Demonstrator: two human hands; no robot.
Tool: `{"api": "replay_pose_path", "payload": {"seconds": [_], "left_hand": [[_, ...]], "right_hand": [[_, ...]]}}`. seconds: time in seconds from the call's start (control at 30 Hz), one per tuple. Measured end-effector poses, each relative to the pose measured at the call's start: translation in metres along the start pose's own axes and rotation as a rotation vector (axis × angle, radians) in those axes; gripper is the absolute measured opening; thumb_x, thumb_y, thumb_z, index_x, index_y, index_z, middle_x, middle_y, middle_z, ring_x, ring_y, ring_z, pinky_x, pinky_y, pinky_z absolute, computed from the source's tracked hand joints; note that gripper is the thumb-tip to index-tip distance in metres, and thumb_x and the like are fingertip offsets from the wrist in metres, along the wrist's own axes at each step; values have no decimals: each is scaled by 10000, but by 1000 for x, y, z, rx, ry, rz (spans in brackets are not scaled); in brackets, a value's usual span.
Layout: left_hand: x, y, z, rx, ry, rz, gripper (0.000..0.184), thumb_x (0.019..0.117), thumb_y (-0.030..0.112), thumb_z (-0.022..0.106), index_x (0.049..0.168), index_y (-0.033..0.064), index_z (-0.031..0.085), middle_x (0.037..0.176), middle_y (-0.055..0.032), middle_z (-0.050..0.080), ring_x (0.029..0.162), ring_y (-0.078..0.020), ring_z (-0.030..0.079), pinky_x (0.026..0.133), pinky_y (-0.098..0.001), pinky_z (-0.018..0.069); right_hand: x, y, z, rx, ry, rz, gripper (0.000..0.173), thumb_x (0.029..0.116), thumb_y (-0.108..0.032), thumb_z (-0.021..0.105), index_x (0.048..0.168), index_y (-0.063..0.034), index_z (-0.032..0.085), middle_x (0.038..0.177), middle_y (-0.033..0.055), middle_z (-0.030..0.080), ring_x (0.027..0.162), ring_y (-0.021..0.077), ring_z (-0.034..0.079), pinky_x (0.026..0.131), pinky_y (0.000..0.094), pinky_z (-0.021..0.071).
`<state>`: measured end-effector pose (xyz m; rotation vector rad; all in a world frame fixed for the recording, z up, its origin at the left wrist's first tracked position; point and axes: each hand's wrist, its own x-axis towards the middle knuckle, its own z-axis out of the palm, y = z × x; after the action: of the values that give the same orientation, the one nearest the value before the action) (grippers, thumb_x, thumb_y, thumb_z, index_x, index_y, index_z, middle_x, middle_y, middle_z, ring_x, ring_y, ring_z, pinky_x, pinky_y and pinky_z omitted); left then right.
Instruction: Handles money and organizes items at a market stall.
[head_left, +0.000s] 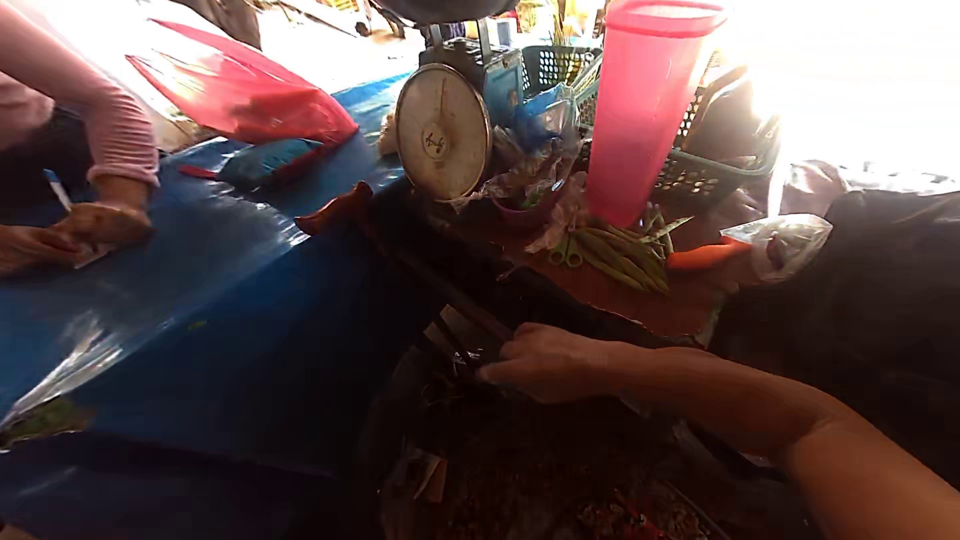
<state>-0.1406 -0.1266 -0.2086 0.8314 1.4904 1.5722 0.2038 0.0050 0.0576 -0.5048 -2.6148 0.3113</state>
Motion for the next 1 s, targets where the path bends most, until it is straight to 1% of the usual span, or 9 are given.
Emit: {"api": "replay_pose_path", "payload": {"seconds": [0.07,0.23,0.37,0.53,0.6,0.67,0.73,0.87,1.0], "left_hand": [[-2,21,13,62,64,-154,275,1003,46,509,1251,-70,533,1109,-157,688,949,-193,707,806,-369,618],[-15,53,33,253,82,-282,237,1046,44,461,1213,-59,594,1017,-105,689,845,-95,671,783,-300,586],[-14,56,41,13,165,-314,217,1067,85,441,1202,-24,572,957,-55,680,805,-84,670,730,-277,587],[-8,84,51,-60,117,-201,149,1043,12,474,1158,-17,564,911,8,687,785,-29,678,733,-210,590],[-2,108,64,-55,101,-154,137,1057,31,459,1077,13,593,839,48,707,736,-6,685,685,-182,588],[-1,136,76,-33,58,-118,158,1061,30,443,1090,17,598,839,60,709,735,-4,685,680,-187,589],[-1,159,86,-36,-8,-75,191,1051,6,427,1136,-5,598,901,40,722,786,-26,701,718,-209,602],[1,186,109,-202,-178,22,219,1006,-32,473,1012,57,673,878,18,758,777,-60,722,700,-228,617],[-1,198,136,-280,-325,19,243,975,-50,500,1010,37,725,893,-33,772,790,-96,738,715,-250,626]], "right_hand": [[-1,0,4,11,-48,-3,293,1000,-43,545,1248,-78,696,863,144,695,812,314,691,817,489,538],[0,6,7,56,-66,50,278,1006,-50,543,1238,-51,696,858,156,689,807,328,686,778,499,533],[-1,5,7,27,-61,44,287,1020,-62,529,1259,-55,688,881,160,697,831,330,694,804,494,540],[-1,2,3,142,-44,91,276,1003,-57,534,1229,-30,689,940,152,726,897,311,708,878,511,532],[-1,1,-6,224,-44,135,265,1010,-68,540,1227,-16,682,972,137,735,922,279,711,906,501,530],[-5,-1,-17,299,-4,197,266,1010,-61,561,1237,-3,685,993,115,749,933,233,719,918,470,549],[-11,1,-30,360,79,257,283,993,-30,573,1249,-3,689,1020,101,753,922,183,727,876,408,601],[-40,18,-63,354,262,420,350,973,-1,510,1281,-32,674,1127,71,734,940,97,704,837,301,604],[-72,18,-96,192,347,627,183,1049,-162,564,1135,-95,711,903,-9,724,681,41,665,604,244,591]]}}
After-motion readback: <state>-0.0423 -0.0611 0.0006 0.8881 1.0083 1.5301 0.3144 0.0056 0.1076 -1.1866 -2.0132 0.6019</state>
